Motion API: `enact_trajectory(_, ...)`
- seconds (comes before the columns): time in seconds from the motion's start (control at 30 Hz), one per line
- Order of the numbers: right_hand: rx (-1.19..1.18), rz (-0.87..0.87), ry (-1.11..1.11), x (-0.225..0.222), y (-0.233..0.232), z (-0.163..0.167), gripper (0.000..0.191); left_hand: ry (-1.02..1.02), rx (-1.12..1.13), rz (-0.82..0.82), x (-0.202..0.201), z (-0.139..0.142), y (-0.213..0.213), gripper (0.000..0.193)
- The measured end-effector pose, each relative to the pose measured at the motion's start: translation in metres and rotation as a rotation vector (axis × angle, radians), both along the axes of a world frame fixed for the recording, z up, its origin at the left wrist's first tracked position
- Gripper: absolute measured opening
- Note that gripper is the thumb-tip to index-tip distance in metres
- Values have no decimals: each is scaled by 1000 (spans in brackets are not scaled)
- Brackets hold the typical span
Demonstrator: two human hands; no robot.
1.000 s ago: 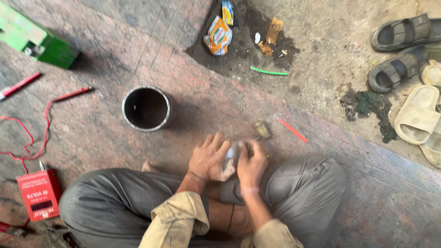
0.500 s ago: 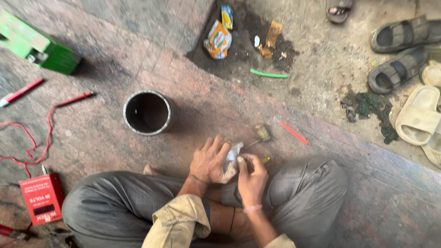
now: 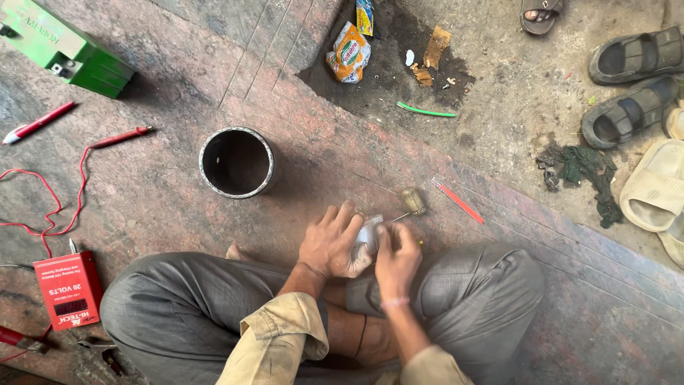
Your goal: The person sits on the ground repairing a small white electrical component, prying it open and working on its parts by hand and with a screwdriver, with a multimeter and hammer lying beside them. They repeatedly turn, open, and reposition the component while testing it.
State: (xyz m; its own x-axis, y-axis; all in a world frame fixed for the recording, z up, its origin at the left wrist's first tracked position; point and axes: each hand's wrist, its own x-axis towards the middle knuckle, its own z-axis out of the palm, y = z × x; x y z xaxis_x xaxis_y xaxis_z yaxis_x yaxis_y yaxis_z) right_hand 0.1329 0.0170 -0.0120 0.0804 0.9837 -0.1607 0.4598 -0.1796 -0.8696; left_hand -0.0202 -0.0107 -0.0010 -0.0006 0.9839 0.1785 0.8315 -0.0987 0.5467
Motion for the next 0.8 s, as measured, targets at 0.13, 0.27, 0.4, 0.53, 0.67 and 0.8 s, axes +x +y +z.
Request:
enact_trajectory(0.13, 101, 42, -57, -3, 10, -5, 14, -1, 11, 16, 0, 0, 0, 57)
enact_trajectory(0.27, -53, 34, 108, 1, -3, 4, 14, 6, 12, 34, 1, 0, -1, 56)
enact_trajectory(0.4, 23, 90, -82, -2, 3, 6, 13, 15, -11, 14, 1, -1, -2, 58)
enact_trajectory(0.53, 147, 128, -34, -6, 11, 2, 13, 12, -32, 18, 0, -1, -1, 57)
enact_trajectory(0.67, 30, 106, 25, 6, -11, 12, 13, 9, 56, 29, 0, -2, -1, 60)
enact_trajectory(0.8, 12, 96, 22, 5, -9, 13, 11, 8, 35, 13, 1, -3, -2, 59)
